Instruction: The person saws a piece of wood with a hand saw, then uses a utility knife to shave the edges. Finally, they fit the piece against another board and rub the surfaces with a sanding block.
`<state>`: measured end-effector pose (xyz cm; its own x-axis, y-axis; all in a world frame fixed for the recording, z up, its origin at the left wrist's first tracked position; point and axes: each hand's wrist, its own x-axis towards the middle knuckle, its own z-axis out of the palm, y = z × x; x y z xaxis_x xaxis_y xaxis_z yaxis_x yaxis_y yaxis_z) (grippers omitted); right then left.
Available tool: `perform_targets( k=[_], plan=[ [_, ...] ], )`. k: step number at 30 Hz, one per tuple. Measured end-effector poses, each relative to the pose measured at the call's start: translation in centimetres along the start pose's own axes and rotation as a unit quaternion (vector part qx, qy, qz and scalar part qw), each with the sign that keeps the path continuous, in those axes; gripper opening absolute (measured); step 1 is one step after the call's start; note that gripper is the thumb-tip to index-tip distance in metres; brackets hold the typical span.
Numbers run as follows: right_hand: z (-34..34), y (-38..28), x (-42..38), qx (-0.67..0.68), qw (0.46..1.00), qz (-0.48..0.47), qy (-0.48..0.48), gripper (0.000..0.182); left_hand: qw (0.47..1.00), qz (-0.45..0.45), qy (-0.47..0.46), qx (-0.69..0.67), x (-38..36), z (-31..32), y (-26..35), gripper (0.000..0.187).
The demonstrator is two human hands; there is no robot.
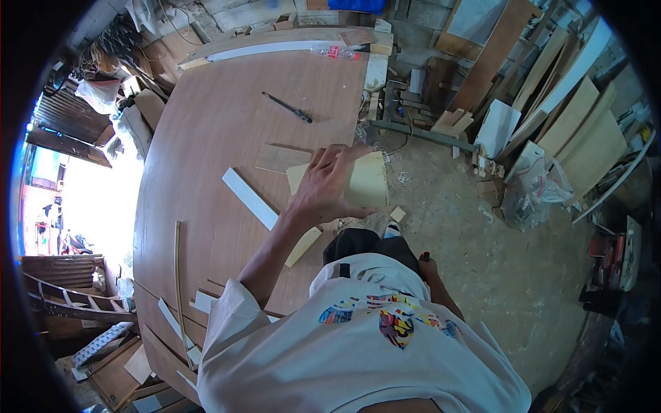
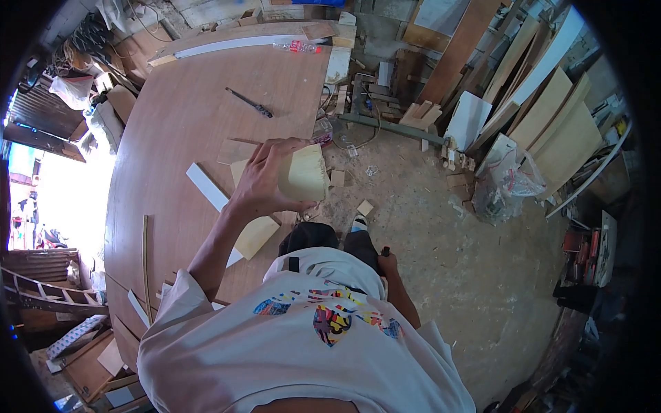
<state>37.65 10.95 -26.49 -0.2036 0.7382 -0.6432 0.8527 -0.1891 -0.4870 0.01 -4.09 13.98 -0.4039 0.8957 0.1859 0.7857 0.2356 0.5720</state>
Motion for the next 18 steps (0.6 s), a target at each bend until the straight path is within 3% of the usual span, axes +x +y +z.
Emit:
perform_targets(
  k=[5,7,18],
  plan=[
    [0.5,0.6,0.6,0.032,0.998,0.045,-0.018,0.035,1.0,0.012,-0.002,-0.005,-0.1,0.5,-0.2,0.094],
    [0.6,1.2,0.7,0.022,1.0,-0.005,0.005,0.03,0.999,0.023,0.014,-0.035,-0.4,0.9,-0.4,0.095],
    [-0.9,-1.6,-0.3,0.021,0.998,0.007,-0.056,0.034,0.994,-0.004,0.072,-0.085,-2.3,2.5,-1.3,0.096]
  ],
)
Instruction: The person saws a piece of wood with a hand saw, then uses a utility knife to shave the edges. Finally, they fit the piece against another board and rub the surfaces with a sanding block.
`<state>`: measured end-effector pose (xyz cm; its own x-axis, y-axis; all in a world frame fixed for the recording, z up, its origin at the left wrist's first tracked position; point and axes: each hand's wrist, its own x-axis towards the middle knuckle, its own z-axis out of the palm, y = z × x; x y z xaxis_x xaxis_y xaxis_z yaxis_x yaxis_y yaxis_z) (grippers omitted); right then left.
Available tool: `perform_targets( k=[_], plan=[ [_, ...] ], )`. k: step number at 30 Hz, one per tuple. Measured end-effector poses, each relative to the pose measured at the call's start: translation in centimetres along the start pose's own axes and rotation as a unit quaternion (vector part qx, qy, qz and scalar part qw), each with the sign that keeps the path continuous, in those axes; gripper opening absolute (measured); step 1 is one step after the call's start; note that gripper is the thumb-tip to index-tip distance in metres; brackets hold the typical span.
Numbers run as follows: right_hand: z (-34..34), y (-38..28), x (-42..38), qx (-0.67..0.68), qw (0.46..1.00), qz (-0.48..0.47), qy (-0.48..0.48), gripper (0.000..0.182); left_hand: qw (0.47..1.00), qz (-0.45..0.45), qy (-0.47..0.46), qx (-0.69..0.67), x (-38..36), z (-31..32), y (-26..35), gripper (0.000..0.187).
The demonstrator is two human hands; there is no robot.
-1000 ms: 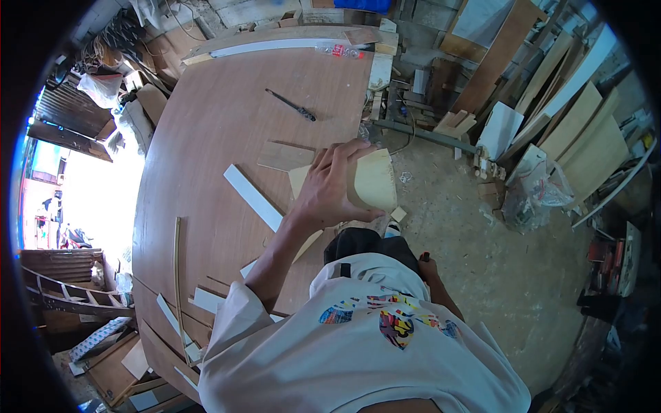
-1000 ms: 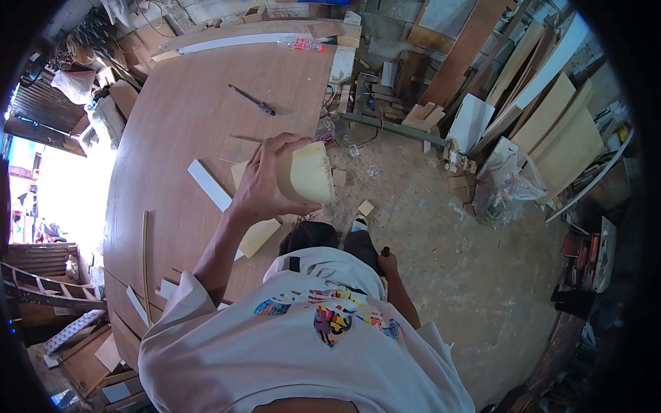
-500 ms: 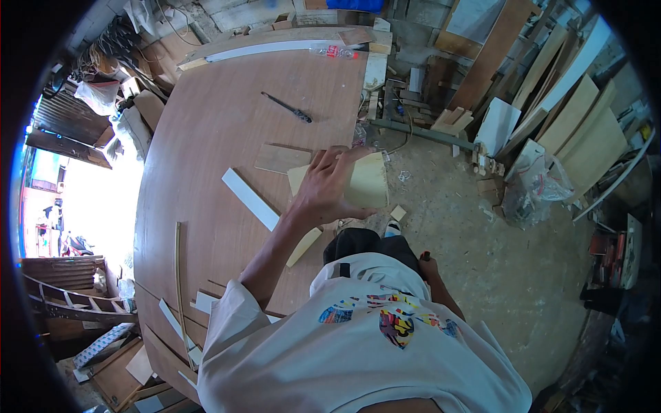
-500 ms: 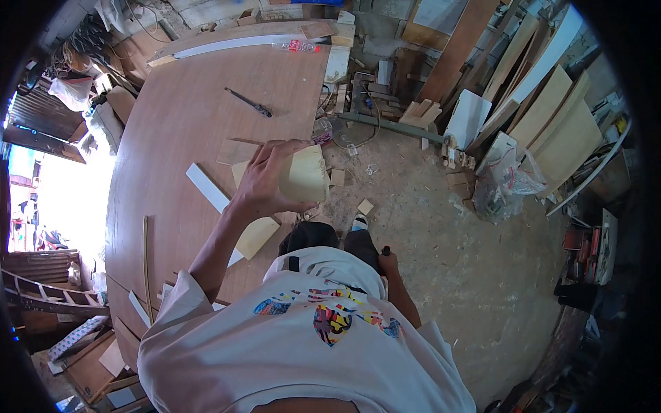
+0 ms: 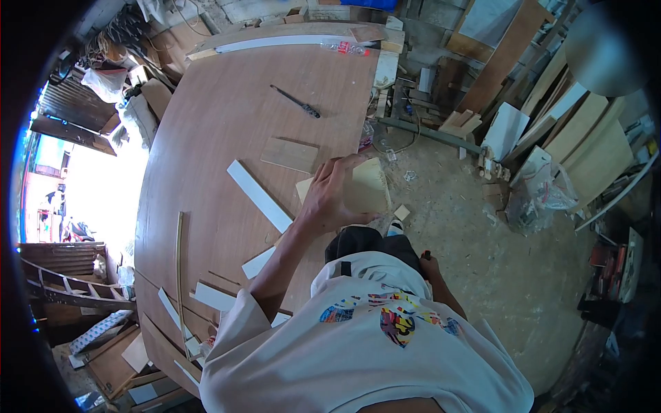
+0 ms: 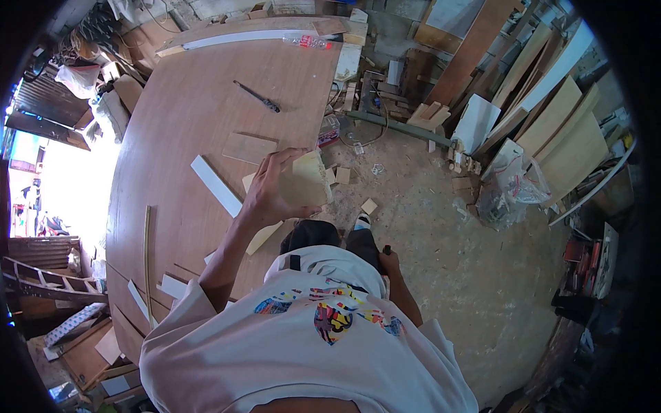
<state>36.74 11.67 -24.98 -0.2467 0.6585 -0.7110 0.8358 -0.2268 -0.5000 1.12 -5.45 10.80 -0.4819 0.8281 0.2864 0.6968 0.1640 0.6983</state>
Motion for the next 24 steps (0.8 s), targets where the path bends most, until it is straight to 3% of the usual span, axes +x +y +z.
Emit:
perform_targets(
  k=[5,7,9,11,13,15,18,20,24],
  plan=[
    [0.0,0.0,0.4,0.039,0.996,0.072,-0.04,0.039,0.998,-0.026,-0.049,-0.001,-0.9,1.6,-2.6,0.095],
    [-0.3,-0.2,1.2,-0.103,0.994,-0.01,-0.021,0.038,0.995,-0.021,-0.101,0.01,-1.1,4.0,-6.2,0.096],
    [-0.3,-1.4,1.6,-0.15,0.987,-0.048,0.003,0.04,0.99,-0.028,-0.138,0.025,-1.6,6.7,-10.2,0.097],
    [-0.8,-3.2,1.0,-0.13,0.973,-0.188,0.022,0.032,0.983,-0.03,-0.179,0.036,-2.3,9.1,-13.7,0.098],
    [-2.5,-10.8,-4.0,0.156,0.977,-0.12,-0.081,0.019,0.973,-0.046,-0.222,0.046,-3.2,11.7,-17.0,0.1],
    [-3.0,-17.0,-6.3,0.237,0.954,-0.151,-0.106,0.018,0.971,-0.03,-0.234,0.042,-2.6,13.4,-20.3,0.099],
    [-3.2,-22.7,-9.7,0.298,0.934,-0.153,-0.127,0.027,0.967,-0.042,-0.251,0.032,-3.0,14.3,-22.0,0.098],
    [-3.3,-25.8,-11.8,0.289,0.93,-0.169,-0.153,0.017,0.966,-0.037,-0.249,0.052,-2.7,14.4,-22.6,0.1],
    [-2.7,-30.3,-13.5,0.326,0.908,-0.188,-0.181,0.016,0.969,-0.002,-0.239,0.059,-2.7,15.5,-24.7,0.098]
  ],
)
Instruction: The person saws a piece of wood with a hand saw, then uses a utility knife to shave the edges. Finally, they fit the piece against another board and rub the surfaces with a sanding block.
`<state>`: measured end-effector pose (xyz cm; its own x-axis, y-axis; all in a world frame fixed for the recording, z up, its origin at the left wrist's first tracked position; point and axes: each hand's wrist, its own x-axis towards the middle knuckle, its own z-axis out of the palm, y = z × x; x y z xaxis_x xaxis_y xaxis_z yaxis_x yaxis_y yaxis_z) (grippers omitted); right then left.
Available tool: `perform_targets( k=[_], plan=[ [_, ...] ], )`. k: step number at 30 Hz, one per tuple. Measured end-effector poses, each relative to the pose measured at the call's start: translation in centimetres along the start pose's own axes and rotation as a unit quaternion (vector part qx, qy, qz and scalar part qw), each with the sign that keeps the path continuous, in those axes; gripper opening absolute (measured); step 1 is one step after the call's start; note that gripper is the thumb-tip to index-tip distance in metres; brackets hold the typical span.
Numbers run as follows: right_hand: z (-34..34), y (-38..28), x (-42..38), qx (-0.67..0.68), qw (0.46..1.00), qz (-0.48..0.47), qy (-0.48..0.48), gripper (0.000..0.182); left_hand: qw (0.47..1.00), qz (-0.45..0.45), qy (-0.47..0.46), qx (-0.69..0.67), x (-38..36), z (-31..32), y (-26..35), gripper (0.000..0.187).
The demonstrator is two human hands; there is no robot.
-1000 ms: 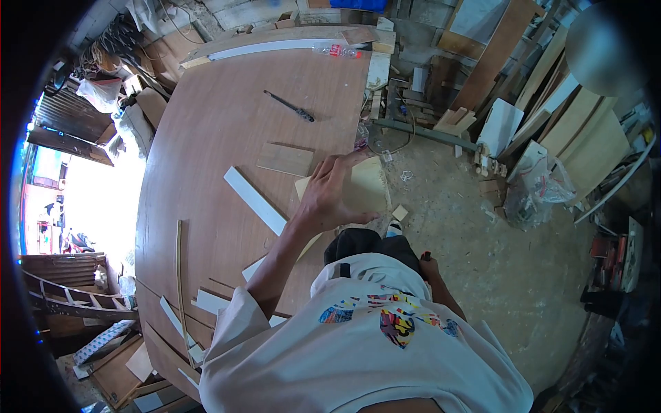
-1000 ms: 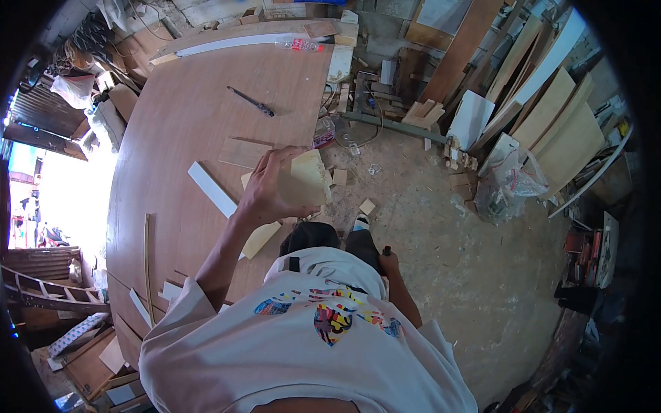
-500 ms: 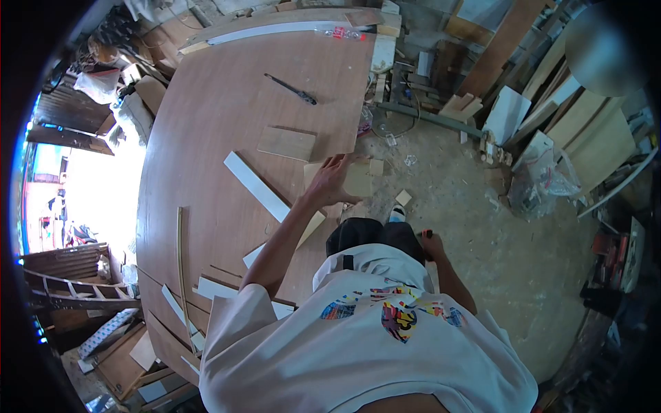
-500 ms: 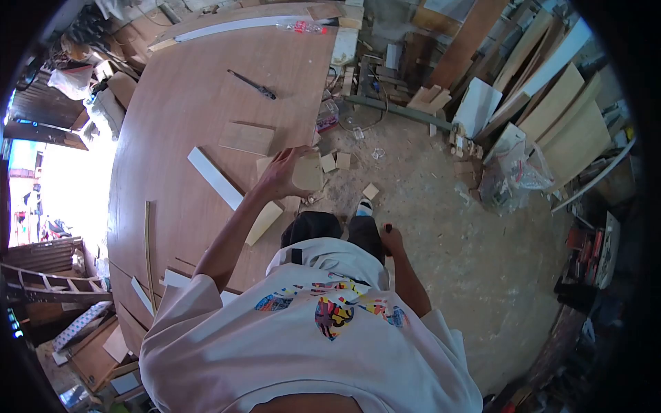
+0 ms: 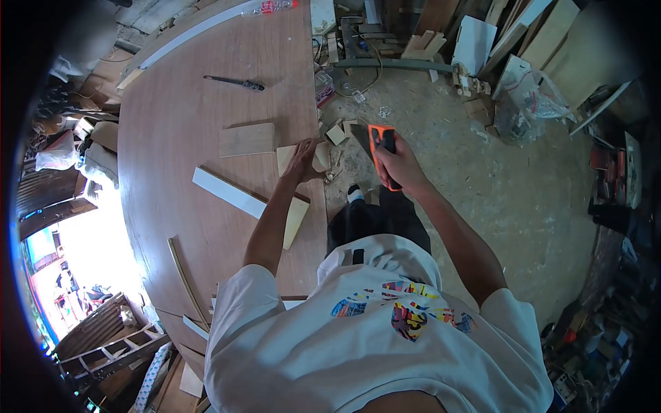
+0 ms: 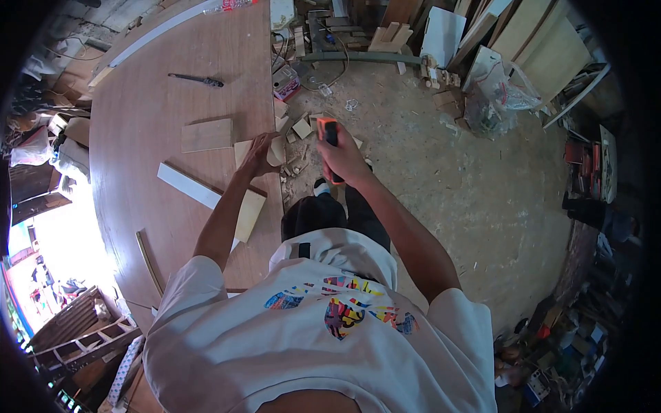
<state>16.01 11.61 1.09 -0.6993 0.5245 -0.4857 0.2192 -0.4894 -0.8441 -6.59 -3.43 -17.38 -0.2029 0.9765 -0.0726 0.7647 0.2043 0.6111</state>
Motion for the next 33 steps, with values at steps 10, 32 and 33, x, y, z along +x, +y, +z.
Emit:
perform_targets(
  k=[10,32,33],
  plan=[
    [7.4,-5.8,3.6,0.043,0.997,0.036,-0.045,0.008,0.975,0.037,0.208,0.066,0.9,1.4,1.1,0.031],
    [11.1,-10.6,5.0,0.073,0.988,0.13,-0.043,0.01,0.967,-0.098,0.218,-0.09,0.6,1.0,2.4,0.044],
    [11.2,-11.0,5.0,0.078,0.989,0.122,-0.04,0.01,0.974,-0.08,0.211,-0.029,0.6,1.1,2.2,0.046]
  ],
)
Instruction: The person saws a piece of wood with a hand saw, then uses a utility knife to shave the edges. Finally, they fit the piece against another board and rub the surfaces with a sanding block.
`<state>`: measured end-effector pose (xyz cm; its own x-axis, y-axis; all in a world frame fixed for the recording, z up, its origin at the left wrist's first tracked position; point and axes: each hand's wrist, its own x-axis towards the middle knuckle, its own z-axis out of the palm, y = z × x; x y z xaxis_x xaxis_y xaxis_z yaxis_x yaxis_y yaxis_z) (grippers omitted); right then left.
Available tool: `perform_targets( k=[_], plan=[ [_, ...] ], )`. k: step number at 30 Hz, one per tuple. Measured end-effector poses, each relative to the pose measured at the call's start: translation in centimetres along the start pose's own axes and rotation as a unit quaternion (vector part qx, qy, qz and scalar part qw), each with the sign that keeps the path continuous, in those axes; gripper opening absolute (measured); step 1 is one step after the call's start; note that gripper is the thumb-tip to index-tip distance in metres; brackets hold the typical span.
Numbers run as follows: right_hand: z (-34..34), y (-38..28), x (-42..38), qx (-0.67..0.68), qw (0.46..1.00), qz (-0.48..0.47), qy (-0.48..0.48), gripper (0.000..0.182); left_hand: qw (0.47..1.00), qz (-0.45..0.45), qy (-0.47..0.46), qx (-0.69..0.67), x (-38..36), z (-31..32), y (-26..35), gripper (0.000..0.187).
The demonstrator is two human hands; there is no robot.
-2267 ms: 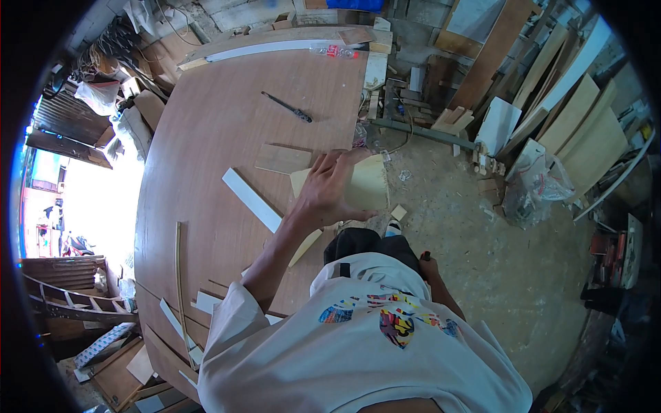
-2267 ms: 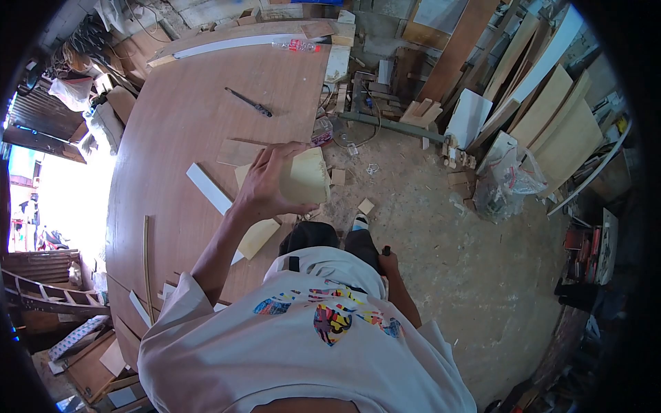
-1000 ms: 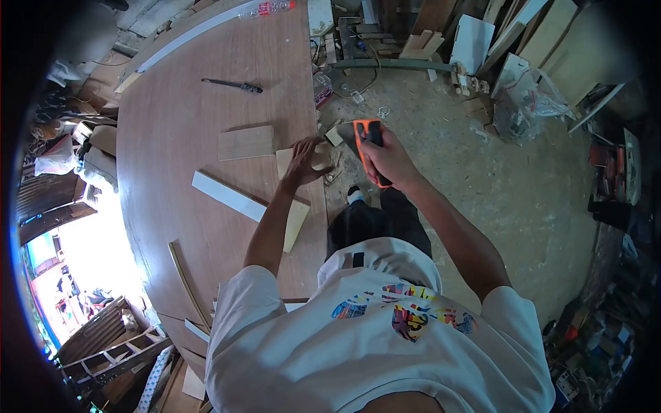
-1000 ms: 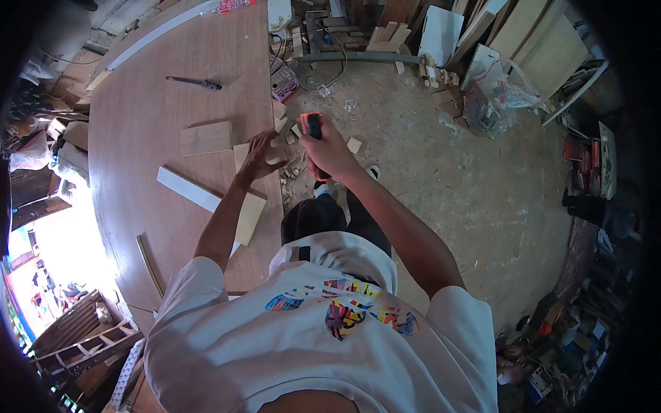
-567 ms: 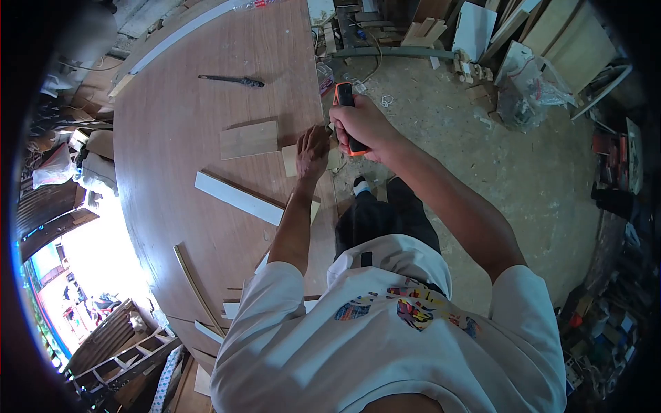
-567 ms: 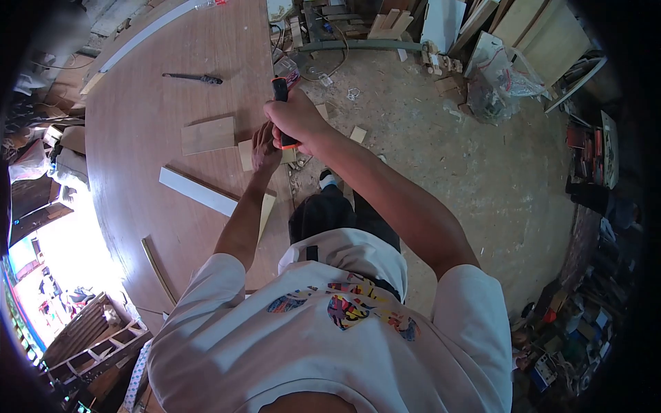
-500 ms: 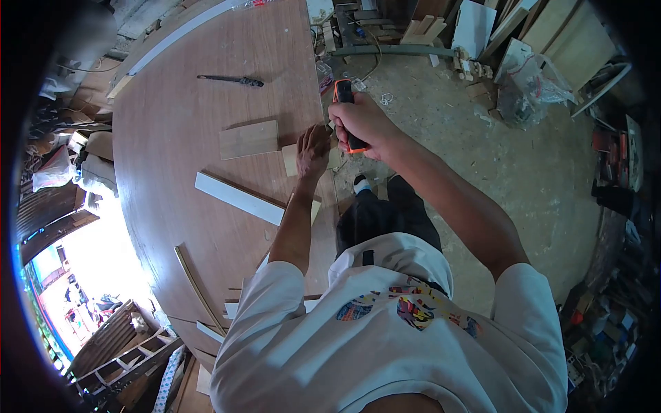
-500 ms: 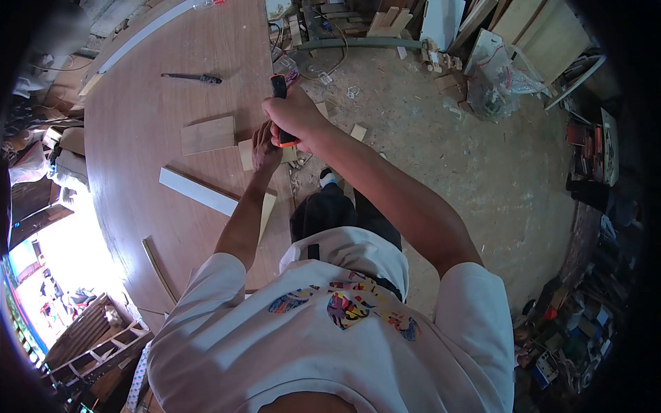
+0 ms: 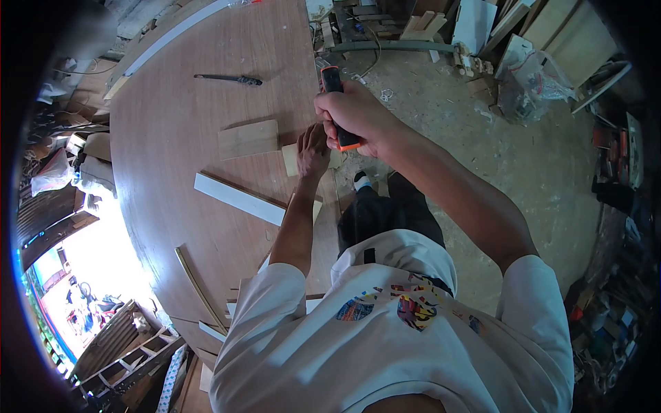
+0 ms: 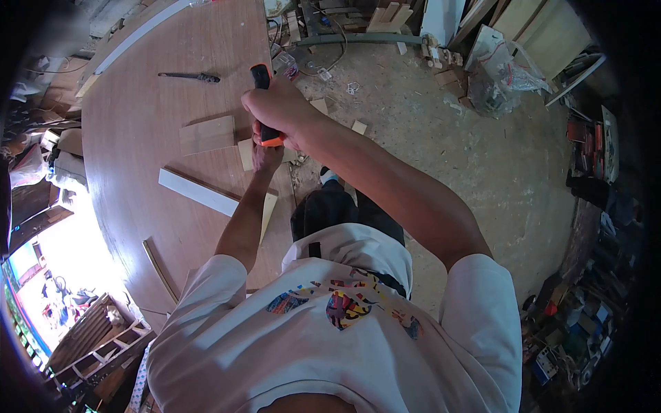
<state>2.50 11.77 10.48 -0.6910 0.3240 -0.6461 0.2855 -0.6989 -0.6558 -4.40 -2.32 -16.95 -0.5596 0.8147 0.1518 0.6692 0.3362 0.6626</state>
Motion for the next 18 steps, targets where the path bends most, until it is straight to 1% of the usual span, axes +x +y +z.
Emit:
perform_targets(
  k=[1,2,4,8,10,11,13,15,18],
  plan=[
    [0.2,-0.3,-0.2,0.0,1.0,0.0,-0.001,0.01,0.998,0.031,-0.005,0.057,0.0,0.0,-0.3,0.048],
    [0.5,-0.4,-0.4,0.004,1.0,-0.001,0.008,0.01,0.998,0.031,-0.005,0.057,-0.1,0.2,-0.4,0.048],
    [0.7,-0.4,-0.7,0.009,1.0,-0.002,0.019,0.01,1.0,0.01,0.028,-0.011,0.0,-0.4,1.0,0.051],
    [0.8,0.3,0.2,0.007,1.0,-0.004,0.018,0.009,0.999,0.002,0.0,-0.048,0.3,-0.1,0.3,0.054],
    [0.6,0.9,0.8,0.008,1.0,0.0,0.028,0.009,1.0,-0.006,0.025,0.014,0.0,-0.4,1.1,0.056],
    [0.5,1.2,1.1,0.008,0.999,0.0,0.031,0.01,1.0,-0.005,0.028,0.013,0.0,-0.2,0.9,0.056],
    [0.4,1.2,1.3,0.007,0.999,-0.001,0.032,0.01,1.0,-0.02,-0.015,0.018,0.0,-0.1,0.2,0.053],
    [0.1,1.1,0.9,0.035,0.999,-0.003,0.004,0.011,1.0,-0.014,-0.01,0.014,0.0,-0.1,0.1,0.049],
    [-0.3,0.7,-0.2,0.027,1.0,-0.007,-0.013,0.011,1.0,-0.004,0.003,0.007,0.1,-0.4,0.6,0.043]
  ],
)
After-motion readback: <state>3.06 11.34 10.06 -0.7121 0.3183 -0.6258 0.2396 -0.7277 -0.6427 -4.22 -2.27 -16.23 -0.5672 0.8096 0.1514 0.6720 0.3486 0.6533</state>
